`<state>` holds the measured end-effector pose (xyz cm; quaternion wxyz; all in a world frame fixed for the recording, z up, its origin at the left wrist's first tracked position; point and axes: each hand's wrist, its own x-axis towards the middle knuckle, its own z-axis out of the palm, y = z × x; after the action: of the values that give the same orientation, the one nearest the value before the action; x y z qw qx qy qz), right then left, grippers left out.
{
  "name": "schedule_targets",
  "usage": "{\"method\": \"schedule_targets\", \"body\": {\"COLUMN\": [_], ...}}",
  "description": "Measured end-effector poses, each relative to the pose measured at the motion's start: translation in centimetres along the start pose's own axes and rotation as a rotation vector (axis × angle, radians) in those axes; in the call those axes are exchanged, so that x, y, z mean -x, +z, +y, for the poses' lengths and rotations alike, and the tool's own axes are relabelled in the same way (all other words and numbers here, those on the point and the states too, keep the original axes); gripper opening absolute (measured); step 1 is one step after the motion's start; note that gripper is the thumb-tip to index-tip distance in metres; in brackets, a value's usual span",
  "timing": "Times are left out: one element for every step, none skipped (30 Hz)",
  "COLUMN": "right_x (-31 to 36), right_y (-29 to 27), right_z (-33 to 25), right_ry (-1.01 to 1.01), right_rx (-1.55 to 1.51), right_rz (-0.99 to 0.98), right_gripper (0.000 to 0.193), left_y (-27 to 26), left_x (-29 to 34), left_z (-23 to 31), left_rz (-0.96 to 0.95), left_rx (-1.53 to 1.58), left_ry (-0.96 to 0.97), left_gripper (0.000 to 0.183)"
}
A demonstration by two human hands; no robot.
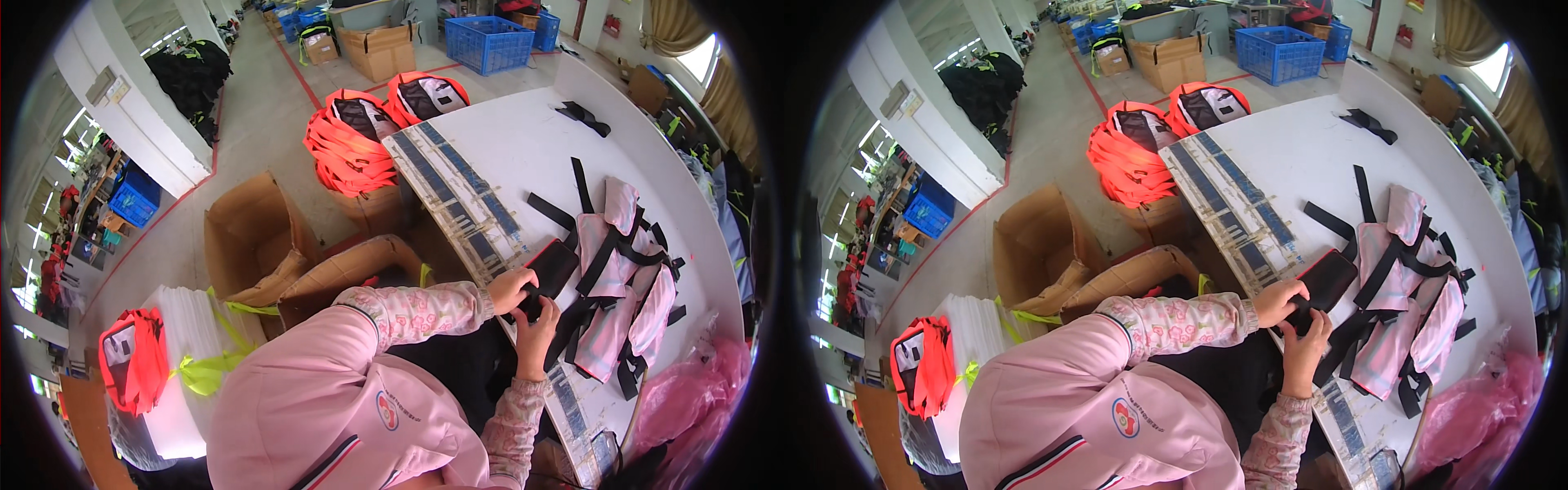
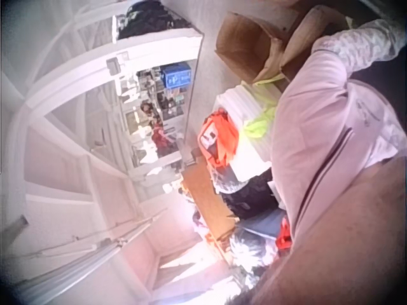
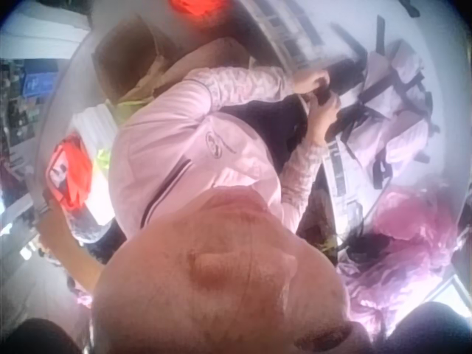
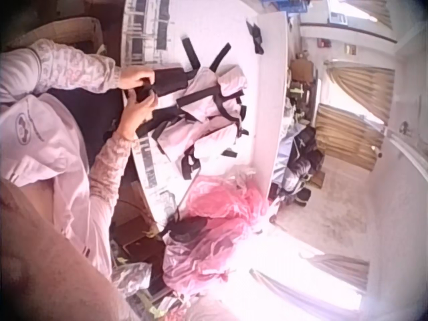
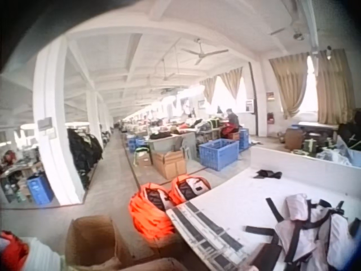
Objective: Assembling, folding, and preparing life vests for packaging at a factory workbench.
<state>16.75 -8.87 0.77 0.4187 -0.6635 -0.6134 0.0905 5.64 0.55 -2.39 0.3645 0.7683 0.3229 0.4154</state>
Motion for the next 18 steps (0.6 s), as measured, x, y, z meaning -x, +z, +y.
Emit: {"method": "schedule_targets", "body": {"right_x": [-0.1, -0.2, -0.3, -0.4, -0.7, -0.8, -0.9, -1.1, -1.2, -1.1, -1.1, -1.0, -1.1, -1.1, -1.0, -0.9, -0.8, -0.6], "right_y": [0.1, 0.3, 0.5, 0.6, 0.5, 0.5, 0.5, 0.5, 0.4, 0.4, 0.5, 0.5, 0.1, -0.1, -0.3, -0.4, -0.5, -0.7], "right_z": [-0.3, 0.1, 0.9, 1.7, 2.6, 2.6, 2.6, 2.6, 1.8, 1.5, 1.3, 1.0, 0.5, 0.5, 0.4, 0.3, 0.2, 0.2], "right_ry": [0.007, 0.008, 0.039, 0.069, 0.121, 0.125, 0.281, 0.434, 0.428, 0.430, 0.433, 0.433, 0.460, 0.461, 0.427, 0.393, 0.394, 0.388], "right_rx": [0.005, 0.008, 0.030, 0.053, -0.021, -0.017, -0.298, -0.581, -0.708, -0.706, -0.833, -0.961, -1.032, -1.032, -1.041, -1.049, -1.049, -1.035], "right_rz": [0.059, 0.062, 0.140, 0.218, 0.231, 0.236, 0.228, 0.219, 0.215, 0.220, 0.260, 0.298, 0.309, 0.311, 0.298, 0.284, 0.286, 0.238], "right_gripper": [0.044, 0.044, 0.038, 0.032, 0.017, 0.017, 0.014, 0.012, 0.012, 0.012, 0.013, 0.014, 0.012, 0.012, 0.011, 0.009, 0.009, 0.007], "left_y": [0.0, -0.1, -0.2, -0.3, -0.4, -0.4, -0.5, -0.5, -0.5, -0.5, -0.5, -0.5, -0.4, -0.3, 0.0, 0.1, 0.2, 0.1], "left_x": [-0.2, -0.2, -0.2, -0.2, -0.1, 0.0, 0.1, 0.2, 0.2, 0.3, 0.4, 0.7, 1.0, 1.3, 1.6, 1.7, 1.8, 1.6], "left_z": [0.2, 0.3, 0.8, 1.2, 1.7, 1.8, 1.9, 2.0, 2.1, 2.2, 2.3, 2.2, 2.0, 1.6, 1.3, 1.0, 0.6, 1.0], "left_rz": [0.014, 0.012, -0.001, -0.015, -0.034, -0.039, -0.004, 0.031, 0.027, 0.099, 0.170, 0.168, 0.136, 0.104, 0.033, 0.031, 0.005, -0.022], "left_rx": [0.004, 0.007, 0.001, -0.005, -0.028, -0.024, -0.048, -0.071, -0.067, -0.083, -0.100, -0.099, -0.014, 0.069, 0.241, 0.240, 0.359, 0.479], "left_ry": [-0.018, -0.015, 0.019, 0.052, 0.056, 0.058, 0.115, 0.173, 0.174, 0.151, 0.127, 0.127, -0.032, -0.191, -0.334, -0.334, -0.395, -0.457], "left_gripper": [0.025, 0.025, 0.025, 0.025, 0.026, 0.026, 0.028, 0.029, 0.029, 0.030, 0.032, 0.032, 0.031, 0.030, 0.025, 0.025, 0.024, 0.023]}}
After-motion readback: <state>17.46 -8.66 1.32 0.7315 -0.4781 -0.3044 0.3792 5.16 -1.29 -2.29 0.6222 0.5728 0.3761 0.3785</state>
